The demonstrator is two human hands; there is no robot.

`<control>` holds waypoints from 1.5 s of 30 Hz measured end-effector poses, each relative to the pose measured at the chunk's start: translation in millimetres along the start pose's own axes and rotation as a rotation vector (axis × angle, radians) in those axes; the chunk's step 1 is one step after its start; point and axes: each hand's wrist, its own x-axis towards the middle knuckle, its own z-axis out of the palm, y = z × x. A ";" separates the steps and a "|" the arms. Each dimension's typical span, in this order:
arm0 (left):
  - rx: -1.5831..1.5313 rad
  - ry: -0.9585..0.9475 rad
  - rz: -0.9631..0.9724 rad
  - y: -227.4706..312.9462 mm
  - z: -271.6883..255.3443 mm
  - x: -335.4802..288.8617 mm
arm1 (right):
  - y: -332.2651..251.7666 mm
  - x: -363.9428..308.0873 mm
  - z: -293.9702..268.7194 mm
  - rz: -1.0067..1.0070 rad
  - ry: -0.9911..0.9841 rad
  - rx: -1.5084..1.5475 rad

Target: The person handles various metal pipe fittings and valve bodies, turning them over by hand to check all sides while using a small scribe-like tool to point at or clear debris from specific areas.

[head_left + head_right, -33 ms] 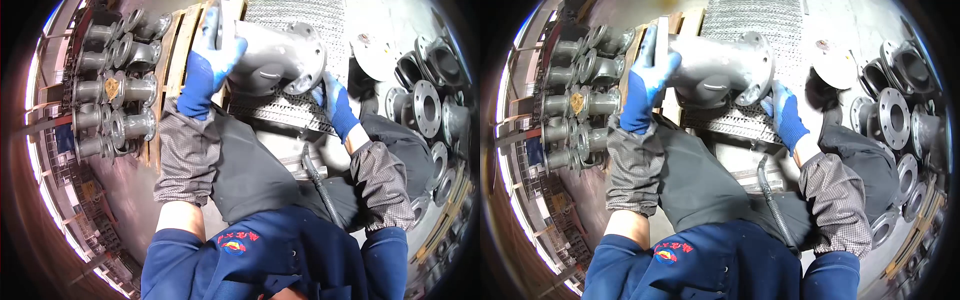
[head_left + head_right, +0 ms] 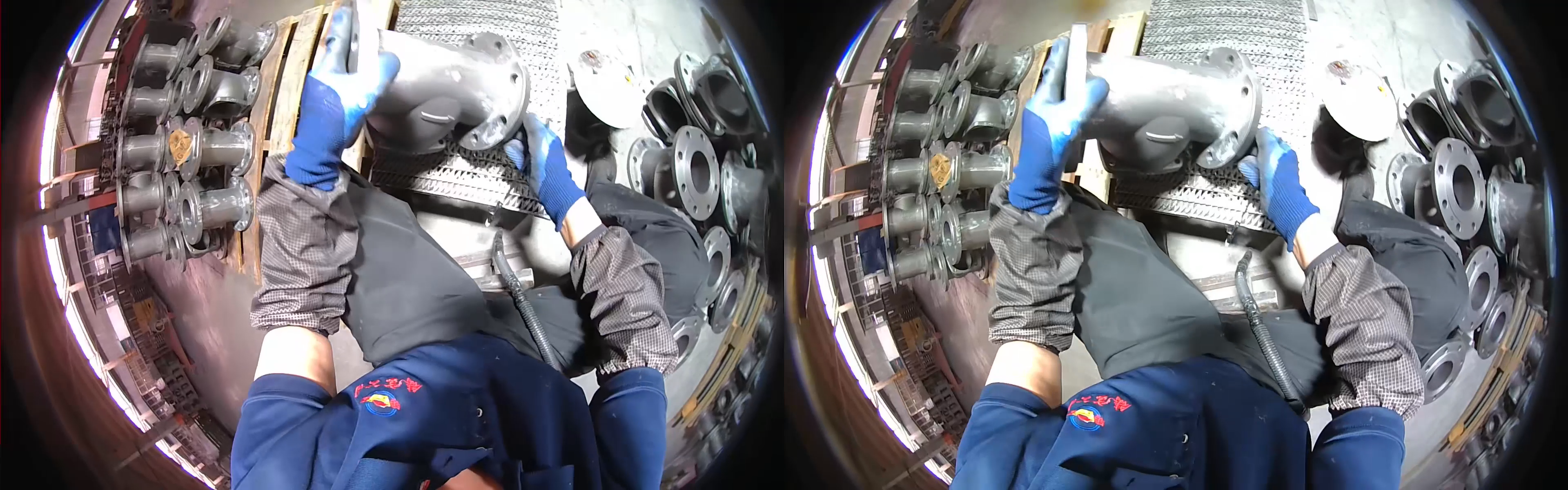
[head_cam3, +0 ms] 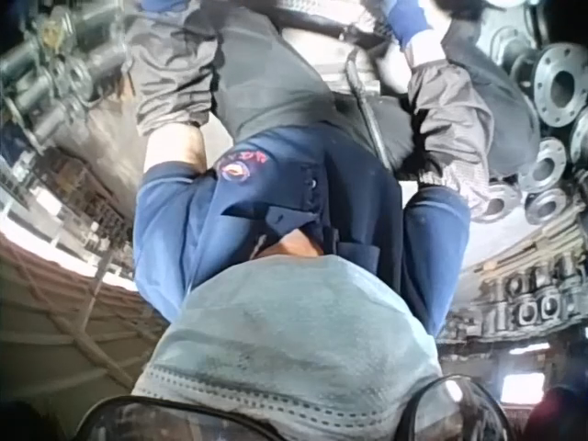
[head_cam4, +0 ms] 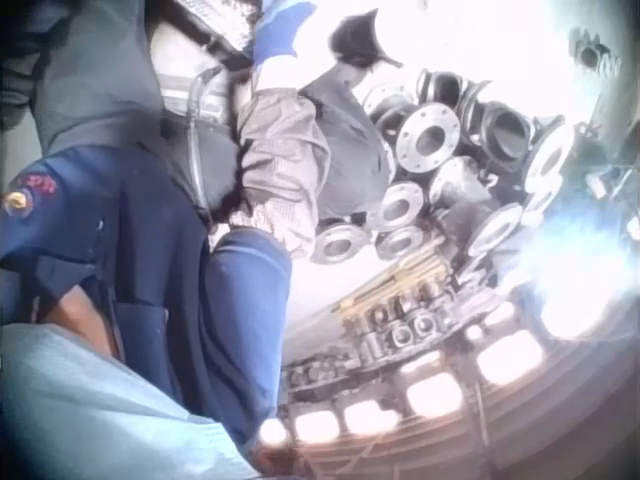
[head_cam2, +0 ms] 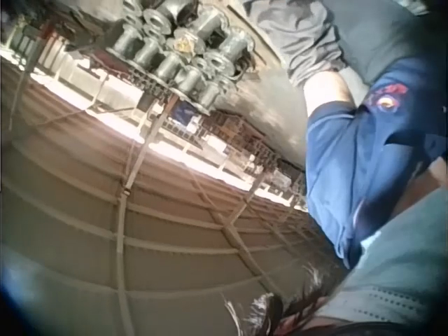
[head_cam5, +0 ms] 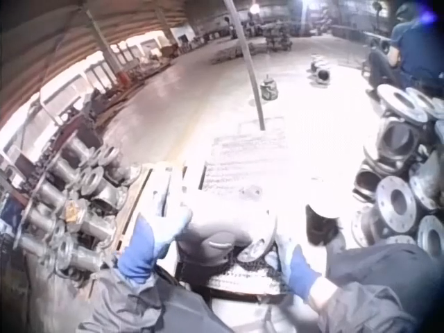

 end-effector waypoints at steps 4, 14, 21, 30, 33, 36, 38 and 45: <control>-0.229 0.055 -0.041 -6.2 4.5 18.5 | 14.1 -0.4 11.3 0.029 -0.044 0.086; 0.117 -0.076 0.137 -11.0 -20.1 10.6 | -44.0 -33.2 -5.0 -0.350 0.069 -0.481; 0.191 -0.080 0.327 -25.0 -29.2 -5.6 | -21.7 -128.1 12.4 0.270 -0.592 -0.202; 0.213 -0.078 0.322 -25.3 -22.3 -2.1 | -20.1 -121.5 52.3 -0.244 -0.281 0.005; 0.220 -0.067 0.382 -24.2 -21.4 -2.5 | -40.1 -87.8 78.6 -0.720 -0.302 -0.305; 0.174 -0.121 0.211 -13.1 -17.9 -4.0 | -53.4 -69.2 92.3 -0.868 -0.251 -0.466; 0.117 -0.117 0.229 -15.2 -17.0 -3.2 | -51.0 -56.3 98.5 -0.989 -0.201 -0.529; 0.098 -0.122 0.254 -13.1 -16.5 -4.7 | -50.6 -44.9 106.1 -1.180 -0.130 -0.675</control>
